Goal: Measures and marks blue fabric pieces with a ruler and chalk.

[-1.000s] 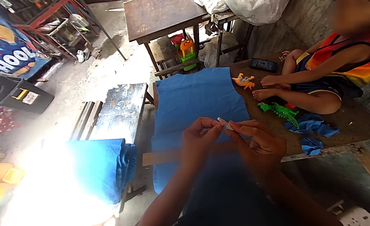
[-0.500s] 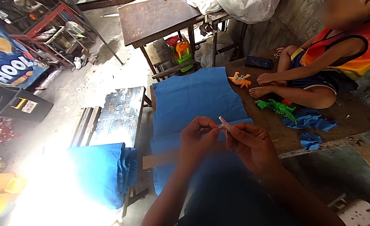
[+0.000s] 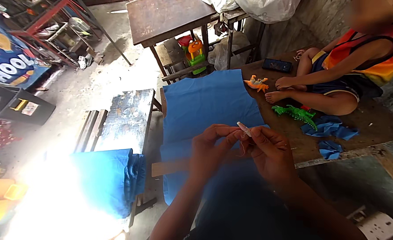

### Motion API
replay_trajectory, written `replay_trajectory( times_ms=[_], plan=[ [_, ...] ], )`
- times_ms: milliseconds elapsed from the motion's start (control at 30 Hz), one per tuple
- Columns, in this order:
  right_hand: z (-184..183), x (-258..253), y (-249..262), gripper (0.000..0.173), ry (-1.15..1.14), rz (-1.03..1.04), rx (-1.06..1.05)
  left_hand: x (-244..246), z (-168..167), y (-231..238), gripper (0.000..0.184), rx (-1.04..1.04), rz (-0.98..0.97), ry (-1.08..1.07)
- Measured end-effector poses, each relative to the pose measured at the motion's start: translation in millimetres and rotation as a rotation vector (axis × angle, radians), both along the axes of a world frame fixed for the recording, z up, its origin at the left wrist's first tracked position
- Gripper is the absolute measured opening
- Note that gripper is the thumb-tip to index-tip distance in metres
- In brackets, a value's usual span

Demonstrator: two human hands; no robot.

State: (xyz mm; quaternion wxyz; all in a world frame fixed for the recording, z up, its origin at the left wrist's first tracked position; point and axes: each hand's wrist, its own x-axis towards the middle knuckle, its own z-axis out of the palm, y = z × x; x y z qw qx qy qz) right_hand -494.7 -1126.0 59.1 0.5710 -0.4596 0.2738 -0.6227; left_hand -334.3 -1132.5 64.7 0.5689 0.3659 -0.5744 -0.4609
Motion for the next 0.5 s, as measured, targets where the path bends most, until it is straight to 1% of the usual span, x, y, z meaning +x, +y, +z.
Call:
replay_trajectory(
  times_ms=[67, 167, 267, 400, 500],
  plan=[
    [4, -1, 1, 0.035, -0.081, 0.051, 0.110, -1, 0, -1, 0.007, 0.003, -0.009, 0.007],
    [5, -2, 0, 0.037, -0.110, 0.067, 0.154, -3, 2, -2, 0.010, 0.031, -0.013, 0.011],
    [1, -1, -1, 0.033, -0.059, 0.014, 0.080, -3, 2, -2, 0.025, 0.049, -0.059, -0.015],
    [-4, -2, -2, 0.023, 0.059, -0.060, -0.066, -6, 1, 0, 0.014, -0.015, 0.027, 0.049],
    [-6, -1, -1, 0.019, 0.121, -0.114, -0.131, -6, 6, 3, 0.012, 0.008, 0.036, 0.042]
  ],
)
